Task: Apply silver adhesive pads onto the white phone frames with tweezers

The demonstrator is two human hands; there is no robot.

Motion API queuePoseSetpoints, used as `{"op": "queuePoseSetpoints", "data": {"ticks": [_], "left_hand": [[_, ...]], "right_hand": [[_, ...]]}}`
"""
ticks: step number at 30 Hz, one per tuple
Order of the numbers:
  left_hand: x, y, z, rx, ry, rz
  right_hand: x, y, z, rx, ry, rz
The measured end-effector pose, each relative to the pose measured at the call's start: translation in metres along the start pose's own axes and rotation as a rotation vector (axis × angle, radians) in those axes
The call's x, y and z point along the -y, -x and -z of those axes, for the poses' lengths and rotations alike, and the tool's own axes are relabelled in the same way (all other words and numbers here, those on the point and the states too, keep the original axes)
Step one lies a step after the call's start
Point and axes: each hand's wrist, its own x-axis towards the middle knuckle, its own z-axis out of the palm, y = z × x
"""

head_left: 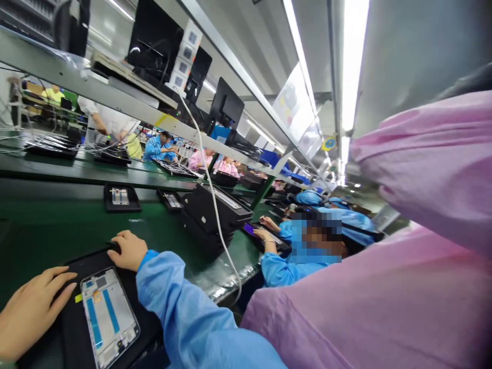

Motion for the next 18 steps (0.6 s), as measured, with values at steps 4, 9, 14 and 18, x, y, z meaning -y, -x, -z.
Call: {"op": "queuePoseSetpoints", "data": {"ticks": [4, 9, 14, 18], "left_hand": [[-0.004, 0.000, 0.003, 0.190, 0.009, 0.209], [-0.011, -0.005, 0.013, 0.088, 0.038, 0.235], [-0.015, -0.007, 0.018, -0.021, 0.019, 0.282], [-0.018, -0.006, 0.017, -0.040, 0.022, 0.294]], "right_hand": [[-0.025, -0.022, -0.003, 0.197, 0.030, -0.057], [-0.032, -0.051, 0.004, 0.209, 0.078, -0.113], [-0.049, -0.095, 0.038, 0.071, 0.114, -0.320], [-0.045, -0.136, 0.042, 0.028, 0.099, -0.461]]}}
